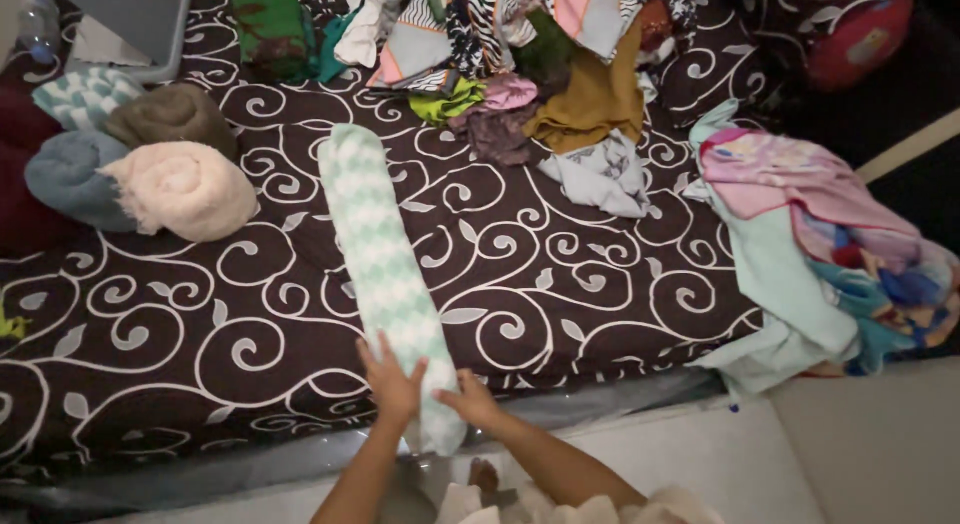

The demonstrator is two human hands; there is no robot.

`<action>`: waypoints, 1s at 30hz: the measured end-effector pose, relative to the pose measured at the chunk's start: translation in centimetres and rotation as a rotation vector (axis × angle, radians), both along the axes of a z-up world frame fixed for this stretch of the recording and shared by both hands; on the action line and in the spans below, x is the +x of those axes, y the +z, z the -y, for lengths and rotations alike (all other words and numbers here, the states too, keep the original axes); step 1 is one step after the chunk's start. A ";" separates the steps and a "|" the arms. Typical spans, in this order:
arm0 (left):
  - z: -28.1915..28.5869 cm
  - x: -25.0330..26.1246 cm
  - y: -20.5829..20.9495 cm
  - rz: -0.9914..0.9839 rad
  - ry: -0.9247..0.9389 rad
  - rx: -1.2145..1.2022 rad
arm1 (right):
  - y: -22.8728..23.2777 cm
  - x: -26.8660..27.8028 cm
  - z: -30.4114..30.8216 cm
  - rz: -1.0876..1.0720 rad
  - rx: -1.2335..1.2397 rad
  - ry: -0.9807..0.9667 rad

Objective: The person folds a light green and white checkered towel on a bed, then folds a colorful Mickey and Minnie Mouse blanket. The person places the folded towel with other rolled items and continues folding the blanket into a compact rectangle.

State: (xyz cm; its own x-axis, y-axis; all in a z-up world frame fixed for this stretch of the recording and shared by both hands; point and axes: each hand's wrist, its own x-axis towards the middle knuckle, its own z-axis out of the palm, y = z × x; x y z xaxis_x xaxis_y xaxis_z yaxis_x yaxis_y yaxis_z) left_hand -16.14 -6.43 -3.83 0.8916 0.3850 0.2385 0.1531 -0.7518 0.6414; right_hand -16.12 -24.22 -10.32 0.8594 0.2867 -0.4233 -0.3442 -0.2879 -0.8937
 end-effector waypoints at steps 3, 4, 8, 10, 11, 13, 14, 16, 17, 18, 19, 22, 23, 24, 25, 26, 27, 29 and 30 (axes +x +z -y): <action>-1.7 -0.8 -0.3 -0.288 0.079 -0.453 | 0.2 -0.2 0.1 0.200 -0.070 -0.011; -2.2 -1.2 -0.4 -0.391 0.023 -0.631 | 0.4 -0.3 0.2 0.135 -0.060 -0.019; -3.7 -1.8 -0.6 -0.584 -0.170 -1.033 | 1.1 1.0 0.3 0.046 -0.031 -0.007; -3.4 -3.6 -0.9 -0.584 -0.184 -1.018 | 1.2 0.3 0.7 0.064 -0.046 0.008; -3.3 -4.1 -0.9 -0.580 -0.193 -1.007 | 1.4 0.2 0.7 0.071 -0.058 0.008; -3.1 -4.6 -0.7 -0.482 -0.220 -1.061 | 1.8 0.4 0.6 0.097 -0.070 0.012; -2.8 -4.5 -0.6 -0.432 -0.236 -1.087 | 2.1 0.6 0.6 0.117 -0.071 0.016; -1.6 -4.9 -0.7 -0.484 -0.113 -1.083 | 2.5 -0.1 0.6 0.159 -0.089 0.021; -0.9 -4.6 -0.8 -0.507 -0.056 -1.078 | 2.9 0.0 0.4 0.193 -0.105 0.017; 0.0 -4.2 -0.9 -0.428 0.036 -1.000 | 3.3 0.2 0.2 0.228 -0.121 0.014; 1.0 -4.1 -1.1 -0.350 0.129 -0.919 | 3.8 0.1 -0.3 0.230 -0.196 -0.009; 3.1 -5.4 -2.1 -0.104 0.243 -0.618 | 5.2 -1.8 -1.6 0.253 -0.316 -0.071; 3.3 -5.5 -2.3 -0.015 0.252 -0.510 | 5.9 -2.2 -1.8 0.282 -0.286 -0.087; 3.2 -5.6 -2.5 -0.059 0.219 -0.478 | 6.6 -2.6 -1.9 0.312 -0.256 -0.103; 2.8 -6.3 -2.7 -0.107 0.188 -0.446 | 7.2 -3.3 -1.7 0.348 -0.250 -0.055; 2.3 -6.7 -2.9 -0.156 0.157 -0.414 | 7.8 -4.1 -1.3 0.384 -0.244 -0.007; 1.6 -7.0 -3.0 -0.133 0.149 -0.599 | 8.4 -4.6 -0.9 0.418 -0.236 0.041; 0.7 -7.5 -3.3 -0.084 0.136 -0.973 | 9.5 -5.3 -0.1 0.505 -0.242 0.146; 0.5 -7.5 -3.6 -0.153 0.174 -1.126 | 10.0 -5.7 0.4 0.545 -0.244 0.202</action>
